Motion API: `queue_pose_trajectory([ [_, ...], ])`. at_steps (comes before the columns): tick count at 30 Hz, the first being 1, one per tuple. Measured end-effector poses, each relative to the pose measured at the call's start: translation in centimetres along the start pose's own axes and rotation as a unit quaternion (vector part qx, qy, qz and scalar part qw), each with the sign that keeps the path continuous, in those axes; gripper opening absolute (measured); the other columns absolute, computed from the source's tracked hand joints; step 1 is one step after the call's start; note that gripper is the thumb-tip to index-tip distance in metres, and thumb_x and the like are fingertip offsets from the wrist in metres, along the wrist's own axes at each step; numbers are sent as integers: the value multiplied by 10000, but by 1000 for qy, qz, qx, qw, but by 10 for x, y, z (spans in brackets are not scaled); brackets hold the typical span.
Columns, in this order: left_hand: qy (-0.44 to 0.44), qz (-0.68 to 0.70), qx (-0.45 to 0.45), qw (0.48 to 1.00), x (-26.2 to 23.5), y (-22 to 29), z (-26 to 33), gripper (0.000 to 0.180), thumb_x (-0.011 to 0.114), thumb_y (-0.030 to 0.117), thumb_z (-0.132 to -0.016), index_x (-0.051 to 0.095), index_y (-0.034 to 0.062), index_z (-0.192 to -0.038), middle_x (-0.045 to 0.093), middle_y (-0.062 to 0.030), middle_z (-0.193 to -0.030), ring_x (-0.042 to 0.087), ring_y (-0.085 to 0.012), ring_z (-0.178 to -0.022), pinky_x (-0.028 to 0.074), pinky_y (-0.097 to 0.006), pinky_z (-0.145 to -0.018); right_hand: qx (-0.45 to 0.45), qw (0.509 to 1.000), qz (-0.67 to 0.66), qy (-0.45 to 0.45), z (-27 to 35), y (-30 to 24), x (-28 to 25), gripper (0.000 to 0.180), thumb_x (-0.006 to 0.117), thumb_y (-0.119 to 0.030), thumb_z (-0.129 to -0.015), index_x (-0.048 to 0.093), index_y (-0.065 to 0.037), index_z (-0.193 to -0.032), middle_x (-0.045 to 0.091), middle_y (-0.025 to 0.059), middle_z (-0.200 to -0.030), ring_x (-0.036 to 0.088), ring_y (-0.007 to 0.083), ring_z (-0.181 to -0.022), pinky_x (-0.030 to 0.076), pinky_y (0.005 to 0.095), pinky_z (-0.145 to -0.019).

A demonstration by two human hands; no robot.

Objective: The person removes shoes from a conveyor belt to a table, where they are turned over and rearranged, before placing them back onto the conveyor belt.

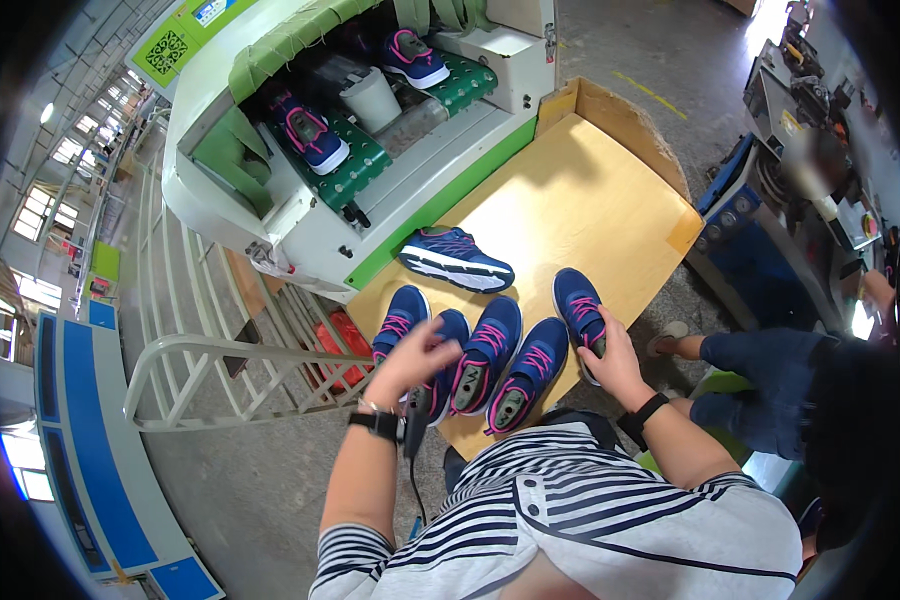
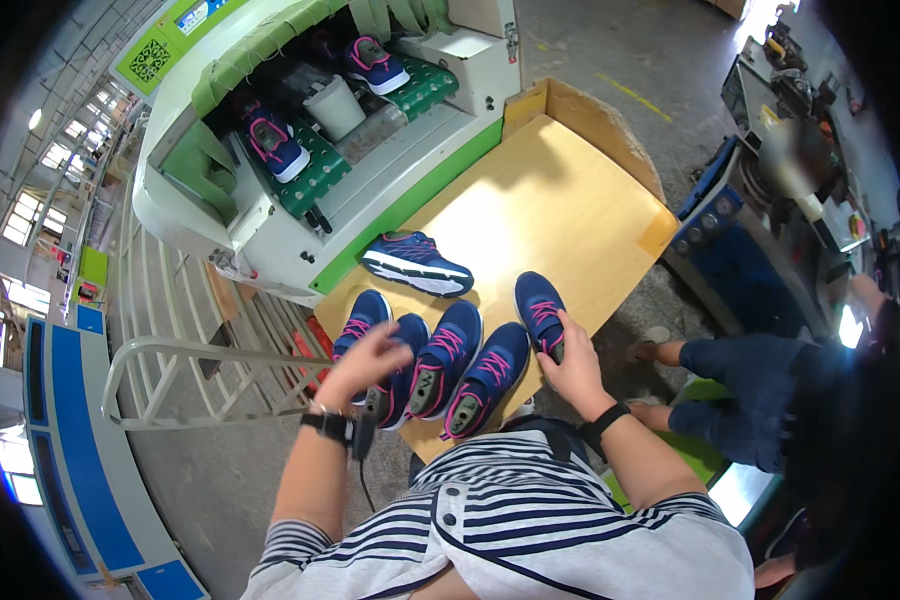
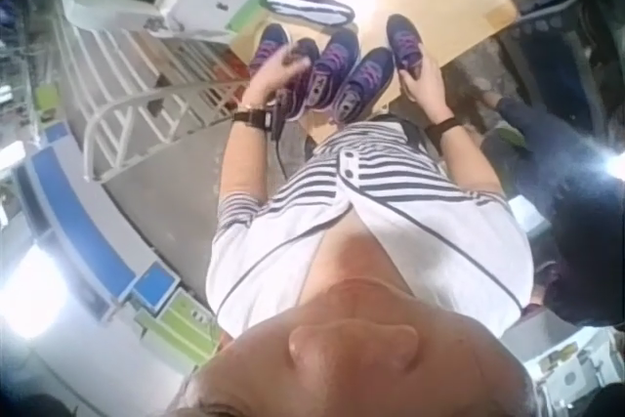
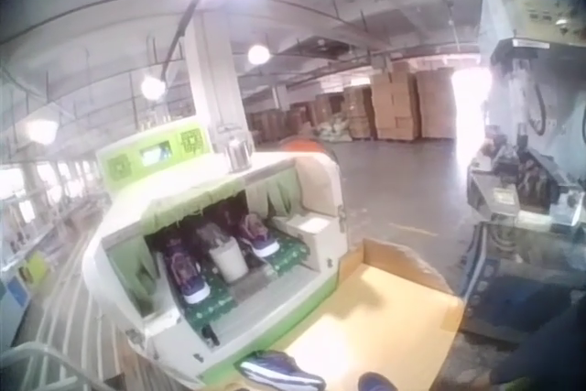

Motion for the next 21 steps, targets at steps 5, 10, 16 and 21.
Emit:
queue_pose_trajectory([
  [5,198,-34,88,976,-94,53,-87,662,657,435,-911,506,-44,-1342,635,-175,-1207,616,-217,-1049,495,-342,-884,-9,1000,0,21,-5,-10,-21,744,737,-155,-765,383,-5,-1402,516,245,-1287,497,416,-1196,413,451,-1020],
  [10,194,175,-79,962,-77,18,-143,735,605,525,-915,492,-23,-1392,539,-132,-1385,519,-261,-1233,407,-352,-1026,17,999,23,17,3,6,-12,674,706,-241,-784,440,-34,-1368,531,235,-1296,530,415,-1159,440,474,-985],
  [16,180,173,-62,966,-80,-33,-167,621,746,308,-856,450,-24,-1289,561,-180,-1217,573,-260,-1057,458,-391,-915,26,999,23,4,16,-5,-11,719,721,-301,-788,419,-120,-1414,523,229,-1297,543,411,-1156,470,489,-930],
  [21,96,-5,119,988,-51,102,-96,684,796,152,-795,403,46,-1345,542,-97,-1138,578,-191,-982,484,-318,-863,49,998,34,-5,12,4,-13,727,710,-300,-802,392,-125,-1433,490,232,-1329,525,412,-1170,452,485,-945],
])
Point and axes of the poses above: each hand's wrist, its own z-axis away from the middle knuckle, its own x-axis out of the palm, y = z × x, the point moved 7 cm from there along -z, towards the middle knuckle
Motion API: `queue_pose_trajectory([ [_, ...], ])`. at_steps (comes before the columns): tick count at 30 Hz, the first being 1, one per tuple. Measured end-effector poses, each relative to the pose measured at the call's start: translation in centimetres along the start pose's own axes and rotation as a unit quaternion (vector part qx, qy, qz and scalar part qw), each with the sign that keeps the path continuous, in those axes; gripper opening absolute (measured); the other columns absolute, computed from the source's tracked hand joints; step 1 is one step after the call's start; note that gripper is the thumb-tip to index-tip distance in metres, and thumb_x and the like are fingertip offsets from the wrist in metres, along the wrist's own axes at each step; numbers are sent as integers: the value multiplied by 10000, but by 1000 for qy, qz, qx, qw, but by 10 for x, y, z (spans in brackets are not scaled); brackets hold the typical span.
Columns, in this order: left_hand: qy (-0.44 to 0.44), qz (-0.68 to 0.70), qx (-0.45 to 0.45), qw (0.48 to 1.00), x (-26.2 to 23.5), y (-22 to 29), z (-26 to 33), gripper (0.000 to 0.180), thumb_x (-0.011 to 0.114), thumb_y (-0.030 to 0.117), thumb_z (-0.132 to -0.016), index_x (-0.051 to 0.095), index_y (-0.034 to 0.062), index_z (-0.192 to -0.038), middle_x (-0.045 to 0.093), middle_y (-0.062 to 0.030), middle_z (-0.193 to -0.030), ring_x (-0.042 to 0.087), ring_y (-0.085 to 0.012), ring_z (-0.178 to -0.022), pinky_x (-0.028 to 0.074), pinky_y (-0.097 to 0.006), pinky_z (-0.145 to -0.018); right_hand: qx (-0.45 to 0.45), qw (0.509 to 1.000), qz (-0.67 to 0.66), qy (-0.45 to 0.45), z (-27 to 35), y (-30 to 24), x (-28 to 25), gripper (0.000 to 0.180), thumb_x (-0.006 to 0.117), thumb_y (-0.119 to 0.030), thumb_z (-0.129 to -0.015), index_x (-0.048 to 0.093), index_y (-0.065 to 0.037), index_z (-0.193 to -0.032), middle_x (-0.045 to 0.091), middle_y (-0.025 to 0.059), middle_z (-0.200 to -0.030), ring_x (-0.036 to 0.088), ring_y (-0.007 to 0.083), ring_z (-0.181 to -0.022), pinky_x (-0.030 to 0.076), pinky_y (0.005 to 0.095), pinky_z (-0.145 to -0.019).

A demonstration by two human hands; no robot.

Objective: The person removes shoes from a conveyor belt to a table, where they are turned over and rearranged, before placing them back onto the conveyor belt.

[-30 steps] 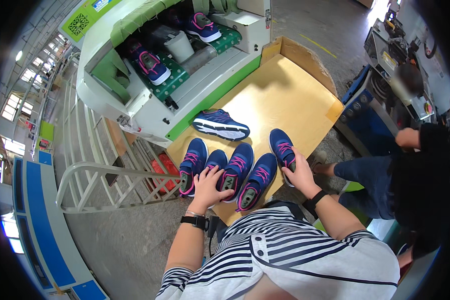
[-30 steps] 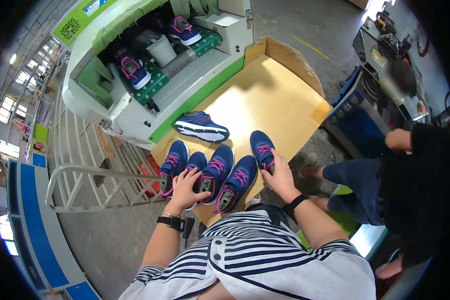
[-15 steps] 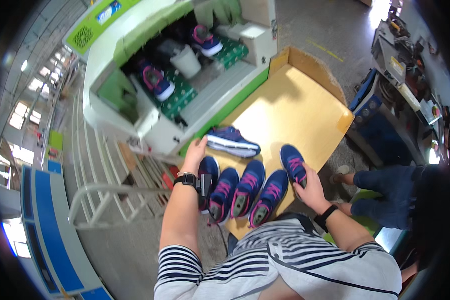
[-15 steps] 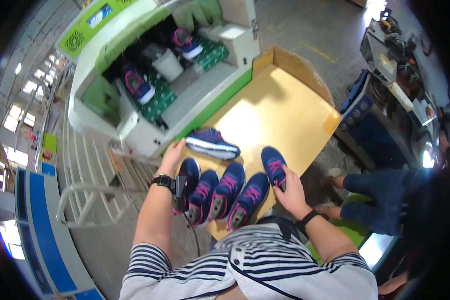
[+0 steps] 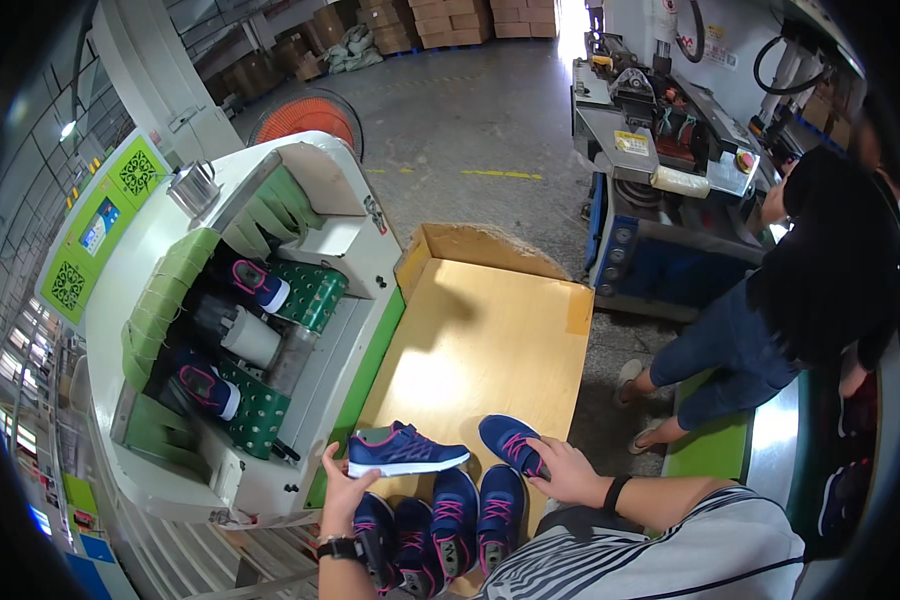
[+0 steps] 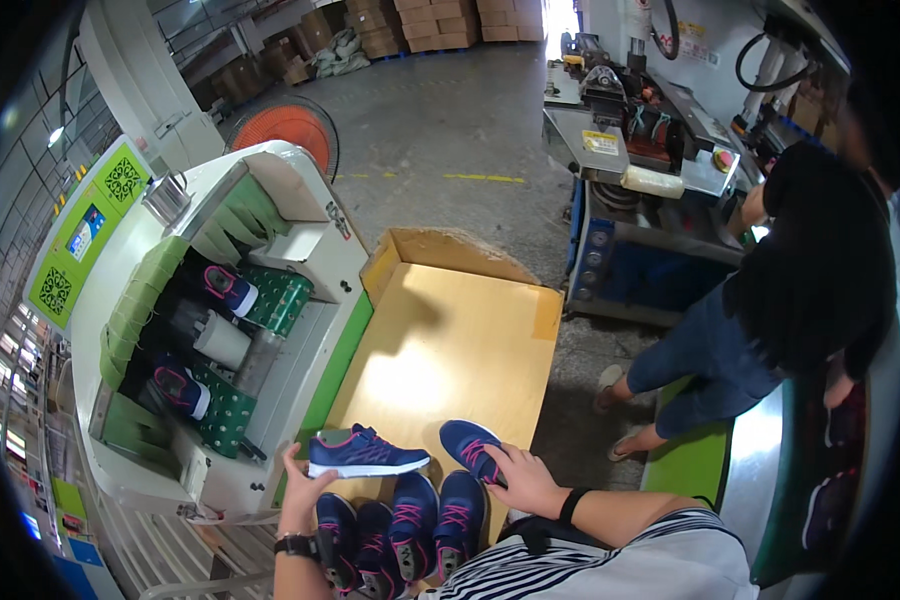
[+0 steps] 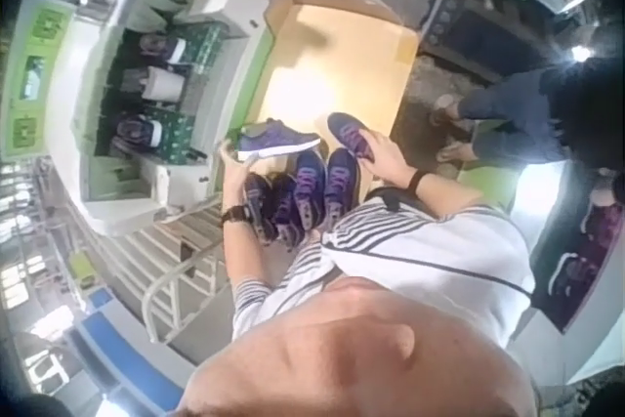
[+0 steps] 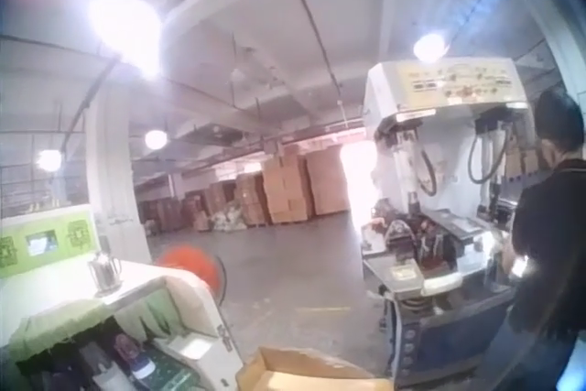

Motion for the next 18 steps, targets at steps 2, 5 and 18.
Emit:
queue_pose_trajectory([
  [2,-105,58,-38,992,-11,-10,2,724,800,169,-795,388,62,-1380,541,-90,-1143,572,-184,-1000,473,-319,-885,-15,1000,-4,-4,-7,-6,5,730,709,-311,-803,392,-128,-1434,488,231,-1330,523,411,-1169,450,486,-945],
  [5,-190,144,-161,958,5,-27,14,895,818,269,-779,305,55,-1480,495,-130,-1316,517,-226,-1192,407,-362,-1018,-19,999,-14,-27,-13,-10,6,761,721,-298,-796,372,-105,-1444,472,237,-1348,504,414,-1199,434,481,-981],
  [18,-100,491,-107,859,45,9,82,865,610,23,-762,246,98,-1544,458,-105,-1446,484,-240,-1295,354,-368,-1117,156,856,-493,-26,-50,29,-9,677,719,-109,-847,397,53,-1419,547,134,-1312,530,198,-1201,415,306,-1031],
])
Point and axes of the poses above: each hand's wrist, its own z-axis away from the middle knuckle, its own x-axis out of the palm, y = z × x, the point moved 7 cm from there along -z, towards the middle knuckle
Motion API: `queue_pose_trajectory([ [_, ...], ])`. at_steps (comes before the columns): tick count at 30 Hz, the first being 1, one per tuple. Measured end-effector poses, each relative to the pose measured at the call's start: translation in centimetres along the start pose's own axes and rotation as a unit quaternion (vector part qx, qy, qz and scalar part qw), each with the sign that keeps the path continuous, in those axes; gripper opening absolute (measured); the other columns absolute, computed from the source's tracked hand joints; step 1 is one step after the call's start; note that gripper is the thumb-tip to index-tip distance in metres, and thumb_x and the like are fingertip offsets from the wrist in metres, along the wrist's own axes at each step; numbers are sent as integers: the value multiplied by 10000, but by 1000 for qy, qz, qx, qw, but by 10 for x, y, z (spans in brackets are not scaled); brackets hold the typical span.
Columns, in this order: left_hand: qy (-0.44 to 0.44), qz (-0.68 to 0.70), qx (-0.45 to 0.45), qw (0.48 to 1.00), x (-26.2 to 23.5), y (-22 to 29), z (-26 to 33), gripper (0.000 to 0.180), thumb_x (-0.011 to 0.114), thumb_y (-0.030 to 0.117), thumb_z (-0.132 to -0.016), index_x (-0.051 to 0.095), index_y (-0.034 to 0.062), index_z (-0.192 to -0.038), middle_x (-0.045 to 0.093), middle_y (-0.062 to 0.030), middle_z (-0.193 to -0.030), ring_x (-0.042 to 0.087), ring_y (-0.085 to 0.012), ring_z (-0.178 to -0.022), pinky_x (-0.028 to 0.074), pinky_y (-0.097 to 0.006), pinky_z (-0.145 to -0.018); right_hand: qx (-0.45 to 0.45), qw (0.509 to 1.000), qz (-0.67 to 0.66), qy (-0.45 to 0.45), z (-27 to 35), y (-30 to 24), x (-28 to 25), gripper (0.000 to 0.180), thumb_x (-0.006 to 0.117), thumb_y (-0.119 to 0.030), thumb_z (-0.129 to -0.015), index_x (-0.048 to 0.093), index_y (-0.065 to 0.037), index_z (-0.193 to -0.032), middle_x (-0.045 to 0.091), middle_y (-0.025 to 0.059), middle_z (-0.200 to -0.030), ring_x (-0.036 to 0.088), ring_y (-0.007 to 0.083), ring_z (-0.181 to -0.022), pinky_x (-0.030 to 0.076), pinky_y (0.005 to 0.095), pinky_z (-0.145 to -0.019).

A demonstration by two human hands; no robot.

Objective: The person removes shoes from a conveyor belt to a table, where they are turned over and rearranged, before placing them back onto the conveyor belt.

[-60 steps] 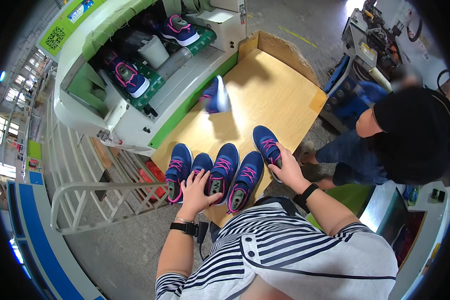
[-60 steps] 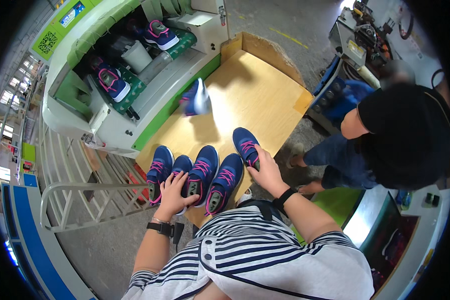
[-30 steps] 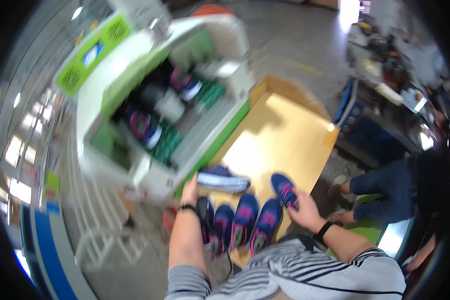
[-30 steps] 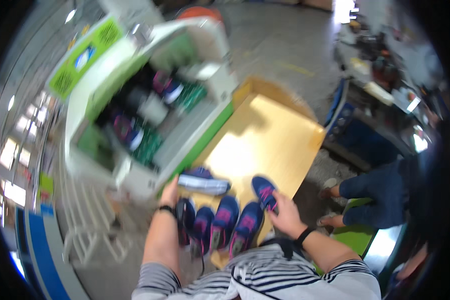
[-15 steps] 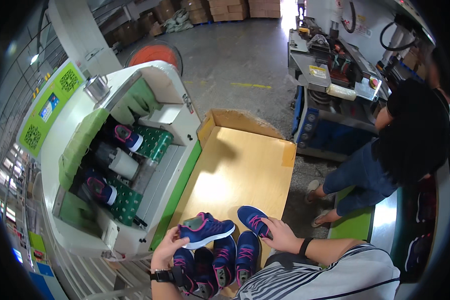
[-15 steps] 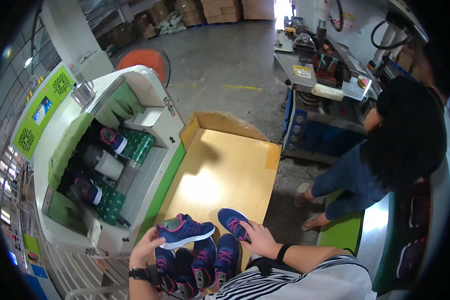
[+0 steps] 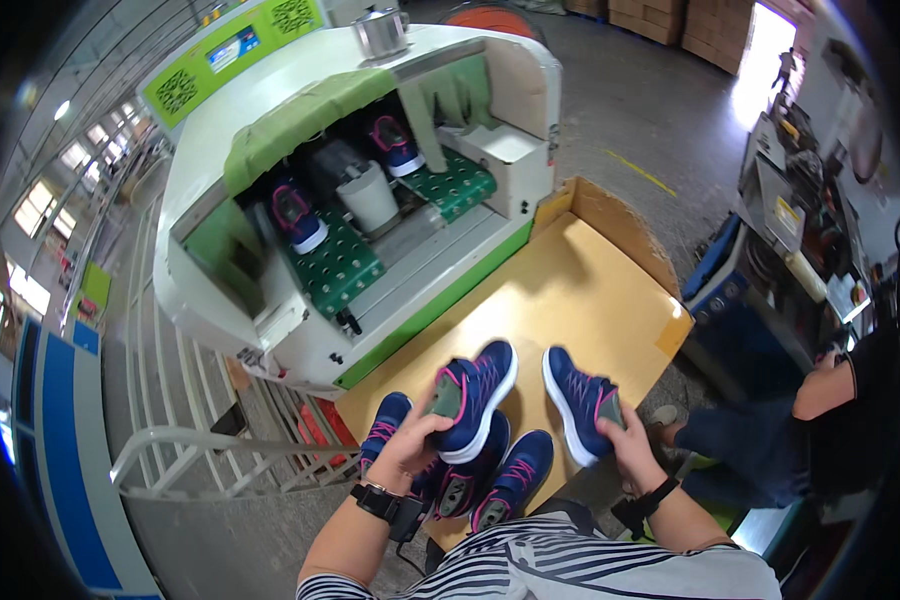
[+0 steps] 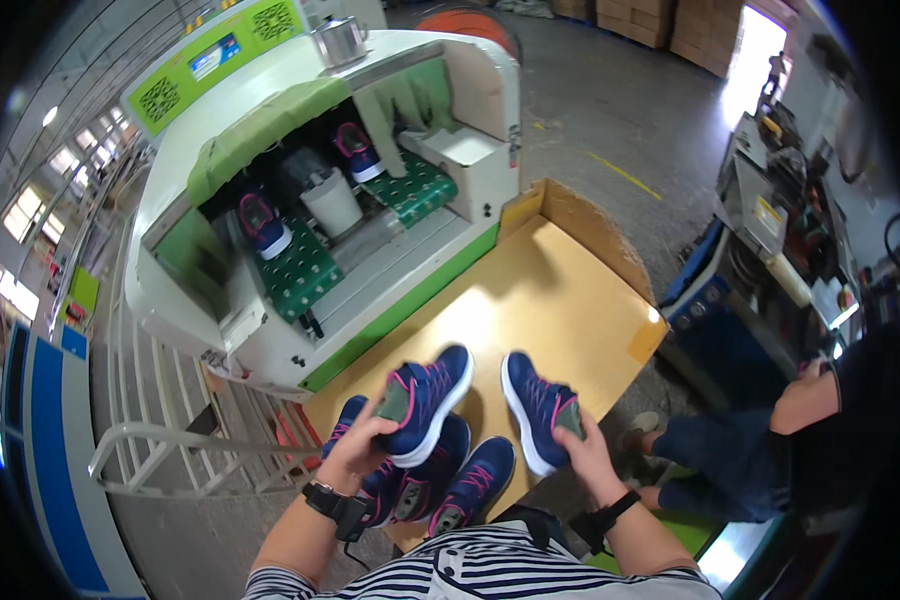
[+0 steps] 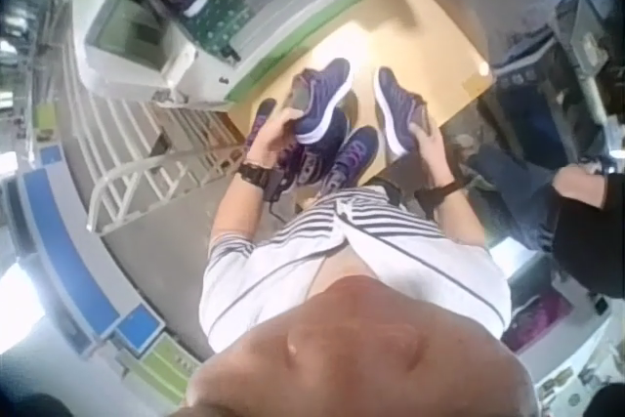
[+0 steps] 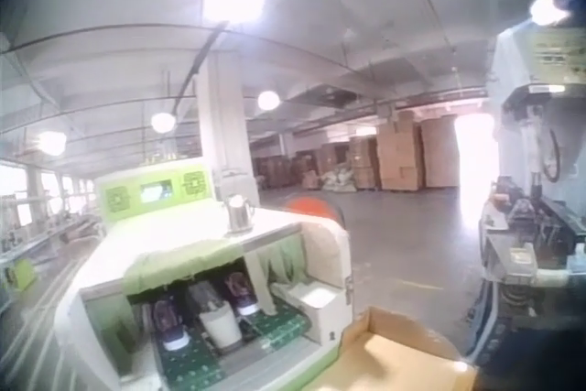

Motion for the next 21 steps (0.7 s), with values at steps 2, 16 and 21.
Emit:
queue_pose_trajectory([
  [2,32,-14,136,990,18,51,11,897,610,17,-766,197,101,-1558,420,-116,-1466,447,-244,-1323,335,-366,-1121,-59,998,8,-7,-32,-47,29,649,719,-122,-851,422,55,-1400,564,129,-1286,546,191,-1176,434,308,-1009],
  [16,383,-404,382,738,-34,221,-72,994,690,260,-845,33,-45,-1526,121,-295,-1563,160,-386,-1467,174,-398,-1190,-444,816,356,101,-244,-258,307,661,706,-319,-823,440,-108,-1390,536,209,-1281,532,399,-1177,456,476,-944],
  [21,300,-546,467,627,5,169,2,893,687,356,-879,197,-41,-1511,283,-250,-1531,281,-360,-1428,239,-393,-1171,-498,842,207,2,-145,-189,251,647,683,-250,-884,387,-20,-1412,446,233,-1358,431,379,-1271,365,441,-1040],
])
Point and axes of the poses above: each hand's wrist, its own z-axis away from the middle knuckle, its own x-axis out of the palm, y = z × x, the point moved 7 cm from there along -z, towards the middle knuckle
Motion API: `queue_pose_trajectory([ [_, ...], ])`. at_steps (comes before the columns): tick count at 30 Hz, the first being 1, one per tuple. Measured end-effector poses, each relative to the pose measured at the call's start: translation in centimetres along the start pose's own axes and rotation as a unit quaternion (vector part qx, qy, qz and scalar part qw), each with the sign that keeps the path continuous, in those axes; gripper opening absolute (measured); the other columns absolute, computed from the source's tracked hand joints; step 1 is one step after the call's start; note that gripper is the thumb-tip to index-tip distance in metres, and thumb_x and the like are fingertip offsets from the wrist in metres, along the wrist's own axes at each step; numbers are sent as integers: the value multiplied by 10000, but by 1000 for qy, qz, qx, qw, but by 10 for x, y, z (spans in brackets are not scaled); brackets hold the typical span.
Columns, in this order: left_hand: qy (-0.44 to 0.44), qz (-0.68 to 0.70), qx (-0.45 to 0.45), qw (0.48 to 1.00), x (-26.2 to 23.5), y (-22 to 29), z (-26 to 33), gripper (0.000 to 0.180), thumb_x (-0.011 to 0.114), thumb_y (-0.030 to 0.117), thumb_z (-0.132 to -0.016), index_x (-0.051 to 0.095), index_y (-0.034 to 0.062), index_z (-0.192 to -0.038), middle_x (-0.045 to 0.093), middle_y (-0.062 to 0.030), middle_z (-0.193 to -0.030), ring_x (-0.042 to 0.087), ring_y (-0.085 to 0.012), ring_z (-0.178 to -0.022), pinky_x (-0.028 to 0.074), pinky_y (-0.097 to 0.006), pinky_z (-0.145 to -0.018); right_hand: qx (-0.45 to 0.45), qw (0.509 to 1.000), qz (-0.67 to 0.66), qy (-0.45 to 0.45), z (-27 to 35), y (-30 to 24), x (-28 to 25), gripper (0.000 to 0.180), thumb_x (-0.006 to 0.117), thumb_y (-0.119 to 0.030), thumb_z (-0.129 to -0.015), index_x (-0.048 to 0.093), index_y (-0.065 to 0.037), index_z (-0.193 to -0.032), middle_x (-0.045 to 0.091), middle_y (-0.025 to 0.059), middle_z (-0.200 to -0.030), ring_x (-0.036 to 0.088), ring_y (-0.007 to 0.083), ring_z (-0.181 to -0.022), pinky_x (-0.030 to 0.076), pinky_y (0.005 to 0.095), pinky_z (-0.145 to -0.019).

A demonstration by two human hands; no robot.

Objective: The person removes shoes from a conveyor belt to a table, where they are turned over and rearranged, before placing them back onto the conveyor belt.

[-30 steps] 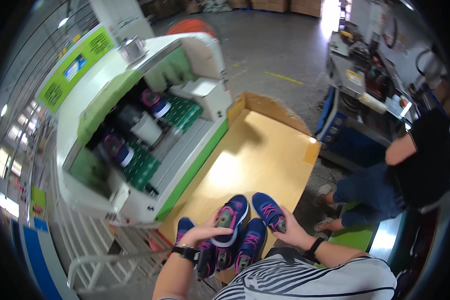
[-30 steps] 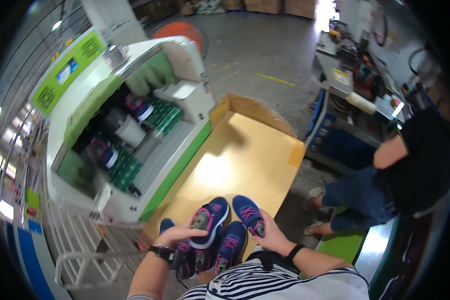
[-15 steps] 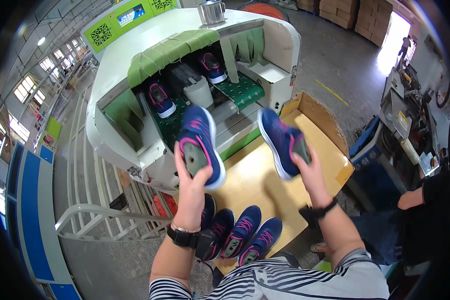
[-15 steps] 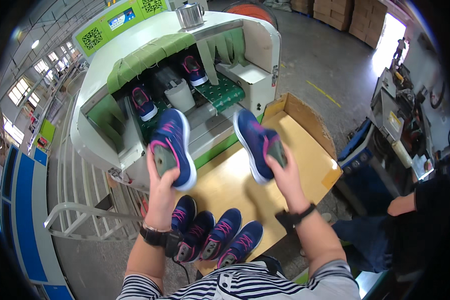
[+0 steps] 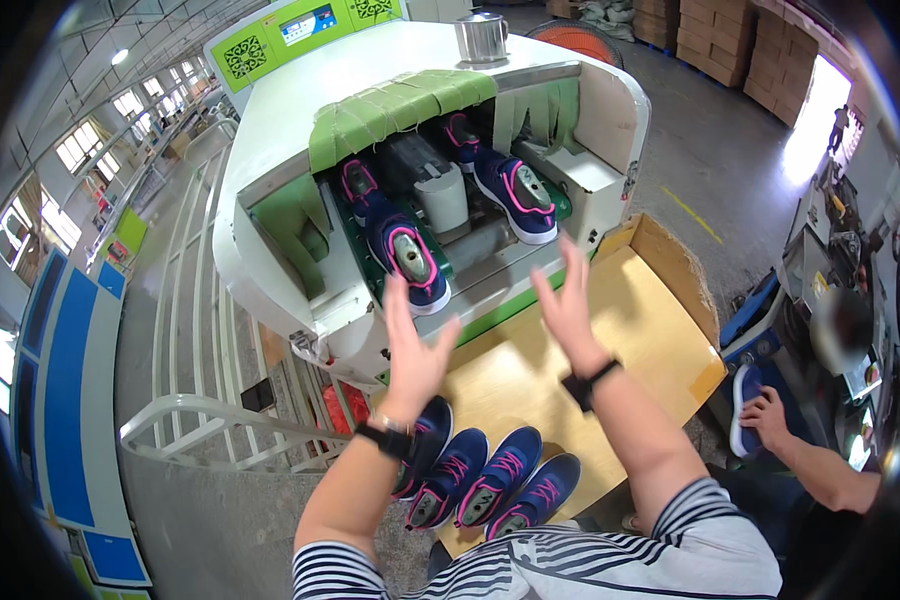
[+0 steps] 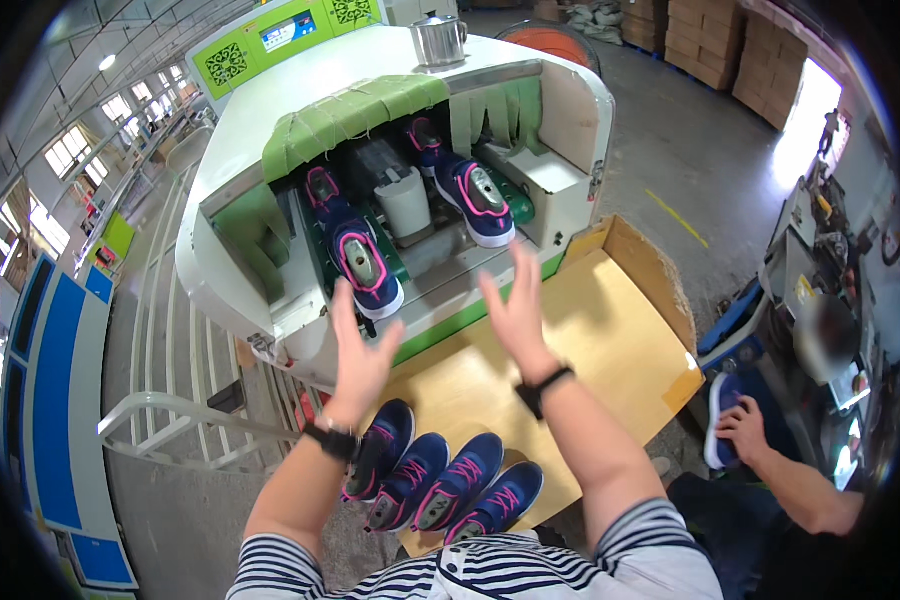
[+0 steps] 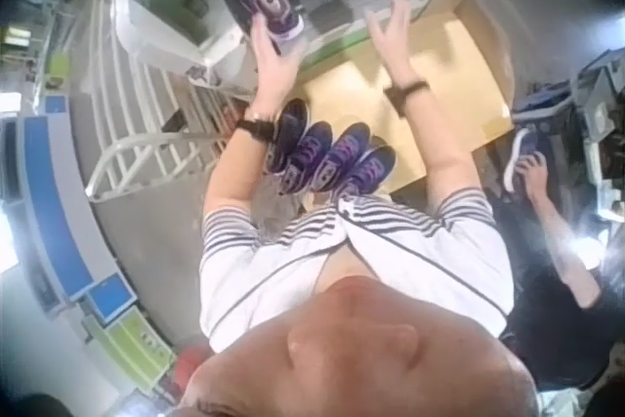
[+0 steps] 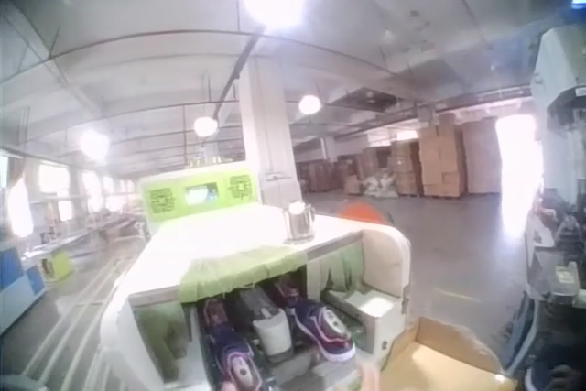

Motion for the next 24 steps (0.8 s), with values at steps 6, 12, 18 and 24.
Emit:
queue_pose_trajectory([
  [6,-503,-132,90,849,0,-8,243,648,715,445,-821,567,68,-1328,468,-208,-1422,363,-451,-1356,283,-532,-1139,27,854,-43,-518,292,-29,-42,504,611,-354,-931,551,-74,-1345,516,184,-1396,445,390,-1318,333,508,-1099],
  [12,-305,-139,26,942,-6,-10,253,609,748,411,-762,615,95,-1265,513,-168,-1353,418,-410,-1309,376,-497,-1060,87,867,-45,-488,312,-16,-49,453,430,-379,-1013,558,-82,-1331,526,175,-1342,399,345,-1327,219,503,-1108],
  [18,-300,-134,33,944,-6,-9,257,570,742,384,-760,623,108,-1244,521,-149,-1352,428,-389,-1307,376,-481,-1060,61,873,-23,-484,310,-20,-53,400,437,-374,-1010,637,-86,-1202,551,154,-1274,451,315,-1250,246,487,-1082],
  [24,-279,-151,18,948,-15,-7,271,535,723,394,-791,630,117,-1240,539,-129,-1341,428,-370,-1315,380,-477,-1051,110,878,-2,-466,323,-27,-57,407,434,-404,-1008,645,-113,-1199,542,124,-1296,429,317,-1294,183,537,-1151],
])
Point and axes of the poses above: each hand's wrist, its own z-axis away from the middle knuckle, its own x-axis out of the palm, y = z × x, the point moved 7 cm from there along -z, towards the middle knuckle
